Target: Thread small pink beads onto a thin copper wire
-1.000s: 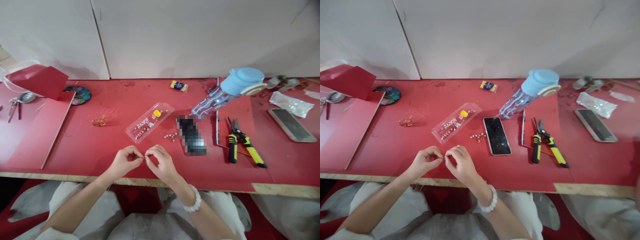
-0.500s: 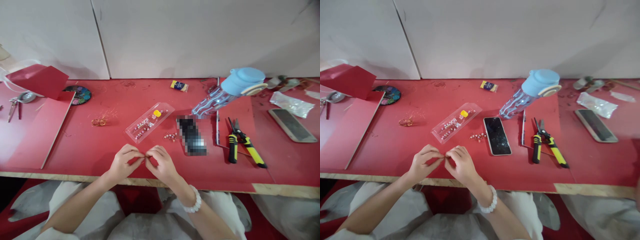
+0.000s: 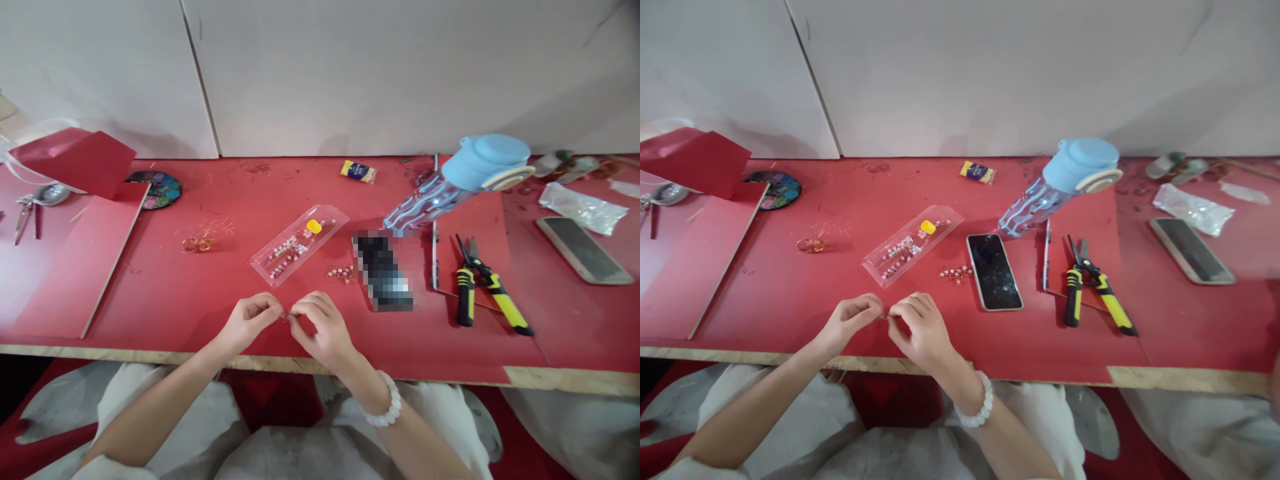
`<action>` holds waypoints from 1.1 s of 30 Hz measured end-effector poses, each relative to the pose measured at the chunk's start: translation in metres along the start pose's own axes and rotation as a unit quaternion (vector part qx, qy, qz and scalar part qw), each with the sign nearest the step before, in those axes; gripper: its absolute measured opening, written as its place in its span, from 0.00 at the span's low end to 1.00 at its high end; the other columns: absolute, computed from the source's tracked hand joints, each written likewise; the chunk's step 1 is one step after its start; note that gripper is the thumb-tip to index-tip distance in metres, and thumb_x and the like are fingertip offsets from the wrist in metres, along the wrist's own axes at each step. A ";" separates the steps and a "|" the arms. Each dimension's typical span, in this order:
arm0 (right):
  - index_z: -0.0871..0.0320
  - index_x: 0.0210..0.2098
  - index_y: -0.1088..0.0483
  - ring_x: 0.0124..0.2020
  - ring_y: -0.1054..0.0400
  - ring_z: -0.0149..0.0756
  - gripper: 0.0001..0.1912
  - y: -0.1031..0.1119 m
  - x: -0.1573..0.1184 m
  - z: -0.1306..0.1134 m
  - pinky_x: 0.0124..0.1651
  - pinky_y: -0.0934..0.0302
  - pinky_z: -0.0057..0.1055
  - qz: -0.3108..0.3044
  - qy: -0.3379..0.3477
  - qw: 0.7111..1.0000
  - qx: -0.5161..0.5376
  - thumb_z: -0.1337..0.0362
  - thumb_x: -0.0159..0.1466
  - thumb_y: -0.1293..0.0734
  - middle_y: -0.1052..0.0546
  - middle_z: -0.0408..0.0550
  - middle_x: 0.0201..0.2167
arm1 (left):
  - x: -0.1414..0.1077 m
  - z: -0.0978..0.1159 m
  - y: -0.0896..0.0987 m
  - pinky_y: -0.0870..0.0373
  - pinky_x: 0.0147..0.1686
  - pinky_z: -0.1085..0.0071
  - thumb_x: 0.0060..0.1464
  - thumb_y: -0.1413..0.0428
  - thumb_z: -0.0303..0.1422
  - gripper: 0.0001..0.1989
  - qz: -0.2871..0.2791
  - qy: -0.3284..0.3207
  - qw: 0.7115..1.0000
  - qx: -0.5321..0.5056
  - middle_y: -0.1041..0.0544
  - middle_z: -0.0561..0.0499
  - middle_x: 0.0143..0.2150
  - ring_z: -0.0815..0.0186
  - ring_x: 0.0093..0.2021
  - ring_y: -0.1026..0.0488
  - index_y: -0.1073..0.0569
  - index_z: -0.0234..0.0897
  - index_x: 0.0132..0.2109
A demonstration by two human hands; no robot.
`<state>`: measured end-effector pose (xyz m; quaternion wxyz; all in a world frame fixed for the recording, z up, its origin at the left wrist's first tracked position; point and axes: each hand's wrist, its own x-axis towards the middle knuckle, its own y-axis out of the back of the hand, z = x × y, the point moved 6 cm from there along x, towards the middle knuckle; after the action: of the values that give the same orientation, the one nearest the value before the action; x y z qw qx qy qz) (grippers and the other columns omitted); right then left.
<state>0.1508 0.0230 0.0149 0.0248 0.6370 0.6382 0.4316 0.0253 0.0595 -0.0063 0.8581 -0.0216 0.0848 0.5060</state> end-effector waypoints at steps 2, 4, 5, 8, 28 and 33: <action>0.56 0.30 0.38 0.30 0.37 0.34 0.06 0.000 0.000 0.002 0.35 0.39 0.34 0.003 -0.013 1.000 0.018 0.73 0.58 0.38 0.29 0.45 0.26 | -0.002 0.004 0.002 0.33 0.33 0.72 0.51 0.47 0.32 0.06 0.011 -0.036 0.999 0.032 0.28 0.51 0.29 0.69 0.31 0.31 0.28 0.33 0.31; 0.56 0.30 0.38 0.30 0.37 0.35 0.05 0.001 0.000 0.003 0.35 0.39 0.34 0.005 -0.021 0.999 0.026 0.72 0.58 0.38 0.29 0.45 0.26 | -0.004 0.009 0.005 0.33 0.33 0.72 0.50 0.47 0.29 0.03 0.042 -0.074 0.993 0.084 0.28 0.50 0.29 0.68 0.30 0.31 0.29 0.34 0.33; 0.56 0.30 0.38 0.29 0.37 0.35 0.05 0.001 0.000 0.003 0.35 0.39 0.34 0.007 -0.024 0.999 0.028 0.72 0.58 0.38 0.29 0.45 0.26 | -0.006 0.012 0.006 0.32 0.33 0.72 0.50 0.46 0.28 0.02 0.059 -0.101 0.986 0.117 0.28 0.50 0.29 0.68 0.31 0.31 0.30 0.34 0.33; 0.56 0.30 0.38 0.29 0.38 0.35 0.05 0.002 0.000 0.003 0.35 0.39 0.34 0.015 -0.031 0.999 0.032 0.72 0.58 0.38 0.29 0.45 0.25 | -0.012 0.022 0.004 0.32 0.35 0.71 0.50 0.45 0.26 0.01 0.088 -0.188 0.956 0.206 0.27 0.50 0.30 0.68 0.32 0.31 0.29 0.35 0.31; 0.56 0.27 0.40 0.28 0.41 0.34 0.05 -0.002 0.001 -0.003 0.34 0.44 0.32 -0.062 -0.017 0.998 0.007 0.72 0.56 0.41 0.32 0.43 0.23 | 0.000 -0.004 0.000 0.34 0.32 0.75 0.46 0.40 0.31 0.06 -0.053 0.015 0.998 0.041 0.27 0.53 0.27 0.72 0.28 0.31 0.27 0.32 0.28; 0.56 0.24 0.42 0.28 0.43 0.33 0.06 -0.002 0.001 -0.007 0.34 0.45 0.32 -0.079 -0.017 0.997 0.020 0.73 0.55 0.41 0.34 0.43 0.22 | 0.001 -0.012 -0.003 0.34 0.30 0.75 0.43 0.38 0.31 0.07 -0.088 0.073 0.992 -0.048 0.27 0.54 0.25 0.72 0.27 0.31 0.27 0.32 0.28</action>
<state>0.1454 0.0207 0.0184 0.0575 0.5923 0.6945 0.4043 0.0267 0.0573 -0.0186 0.8886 -0.1070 0.1201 0.4296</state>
